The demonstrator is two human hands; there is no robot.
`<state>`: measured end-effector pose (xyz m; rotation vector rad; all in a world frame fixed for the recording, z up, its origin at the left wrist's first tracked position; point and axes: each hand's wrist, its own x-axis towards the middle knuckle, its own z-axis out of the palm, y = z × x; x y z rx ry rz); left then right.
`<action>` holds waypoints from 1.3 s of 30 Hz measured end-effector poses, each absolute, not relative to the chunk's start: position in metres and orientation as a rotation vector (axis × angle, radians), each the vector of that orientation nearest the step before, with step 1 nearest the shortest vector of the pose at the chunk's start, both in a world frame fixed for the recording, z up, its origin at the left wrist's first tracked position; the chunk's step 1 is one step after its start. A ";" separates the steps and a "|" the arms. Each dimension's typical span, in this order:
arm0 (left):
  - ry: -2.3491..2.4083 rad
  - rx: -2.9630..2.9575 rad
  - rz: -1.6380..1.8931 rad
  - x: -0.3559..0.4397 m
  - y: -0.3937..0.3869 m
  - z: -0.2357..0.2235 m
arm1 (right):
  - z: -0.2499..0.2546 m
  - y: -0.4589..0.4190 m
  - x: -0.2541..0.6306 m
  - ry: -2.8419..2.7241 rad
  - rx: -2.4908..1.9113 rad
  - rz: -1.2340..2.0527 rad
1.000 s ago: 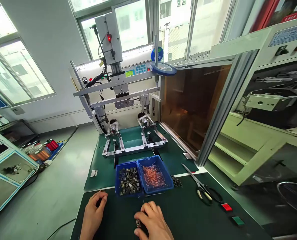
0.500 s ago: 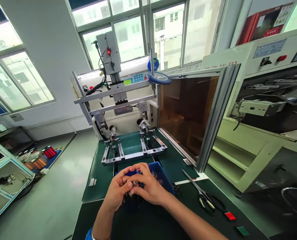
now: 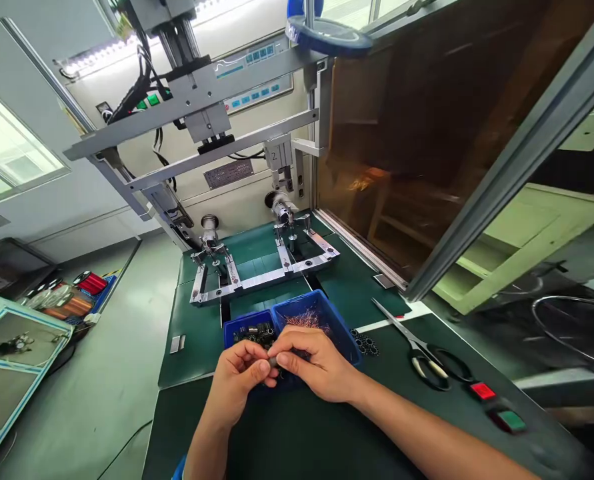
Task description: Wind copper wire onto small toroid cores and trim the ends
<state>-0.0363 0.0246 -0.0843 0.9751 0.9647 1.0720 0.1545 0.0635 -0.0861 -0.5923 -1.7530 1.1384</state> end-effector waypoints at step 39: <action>0.848 0.885 1.454 -0.058 0.028 -0.076 | -0.113 0.039 0.126 -2.077 -0.815 0.322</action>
